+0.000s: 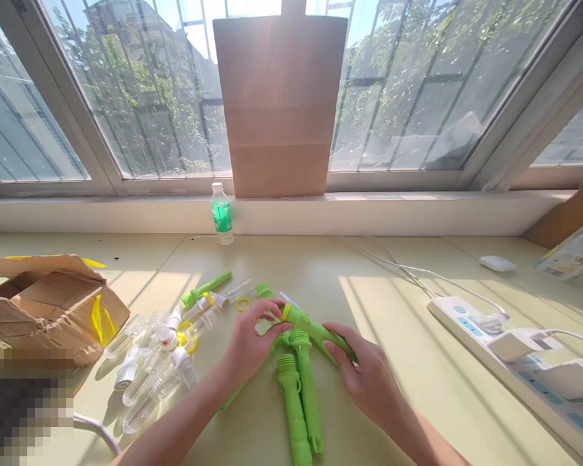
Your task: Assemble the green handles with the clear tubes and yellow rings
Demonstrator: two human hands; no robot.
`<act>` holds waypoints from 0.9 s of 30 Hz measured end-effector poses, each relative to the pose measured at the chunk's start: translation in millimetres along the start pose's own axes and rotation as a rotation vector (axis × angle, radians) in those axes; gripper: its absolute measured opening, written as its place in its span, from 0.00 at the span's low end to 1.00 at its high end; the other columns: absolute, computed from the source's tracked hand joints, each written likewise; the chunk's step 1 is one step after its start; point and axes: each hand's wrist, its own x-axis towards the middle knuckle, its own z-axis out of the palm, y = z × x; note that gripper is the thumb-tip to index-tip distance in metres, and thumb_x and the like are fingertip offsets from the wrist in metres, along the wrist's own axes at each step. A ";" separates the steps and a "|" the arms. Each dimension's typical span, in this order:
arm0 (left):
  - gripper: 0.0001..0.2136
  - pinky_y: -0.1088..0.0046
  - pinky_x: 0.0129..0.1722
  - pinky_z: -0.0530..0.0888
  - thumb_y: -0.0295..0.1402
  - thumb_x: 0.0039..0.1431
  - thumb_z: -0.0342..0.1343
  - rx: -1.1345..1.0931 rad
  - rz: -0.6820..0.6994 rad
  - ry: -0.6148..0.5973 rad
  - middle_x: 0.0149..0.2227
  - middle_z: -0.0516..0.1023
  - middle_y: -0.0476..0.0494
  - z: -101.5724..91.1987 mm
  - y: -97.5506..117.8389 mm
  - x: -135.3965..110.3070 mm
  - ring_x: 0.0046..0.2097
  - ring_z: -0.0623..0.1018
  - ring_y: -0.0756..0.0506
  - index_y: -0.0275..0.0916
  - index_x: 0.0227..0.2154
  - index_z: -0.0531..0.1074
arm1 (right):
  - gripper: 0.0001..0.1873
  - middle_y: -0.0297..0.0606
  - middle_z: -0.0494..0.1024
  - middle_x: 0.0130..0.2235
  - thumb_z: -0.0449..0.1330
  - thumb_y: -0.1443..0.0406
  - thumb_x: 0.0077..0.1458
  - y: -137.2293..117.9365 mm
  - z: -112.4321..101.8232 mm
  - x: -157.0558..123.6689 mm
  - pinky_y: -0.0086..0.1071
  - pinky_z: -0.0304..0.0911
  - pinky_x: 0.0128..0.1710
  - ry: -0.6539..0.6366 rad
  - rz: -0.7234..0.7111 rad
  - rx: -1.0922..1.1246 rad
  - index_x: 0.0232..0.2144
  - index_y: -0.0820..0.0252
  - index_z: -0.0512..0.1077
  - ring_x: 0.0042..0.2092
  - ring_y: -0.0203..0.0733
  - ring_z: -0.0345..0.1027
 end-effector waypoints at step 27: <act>0.05 0.65 0.44 0.76 0.28 0.58 0.59 0.090 0.135 0.029 0.44 0.79 0.45 -1.3 -0.1 -1.4 0.45 0.79 0.45 0.42 0.33 0.68 | 0.12 0.39 0.82 0.37 0.53 0.58 0.65 -9.4 0.6 -0.2 0.34 0.70 0.34 -0.016 0.160 0.212 0.45 0.55 0.71 0.36 0.45 0.76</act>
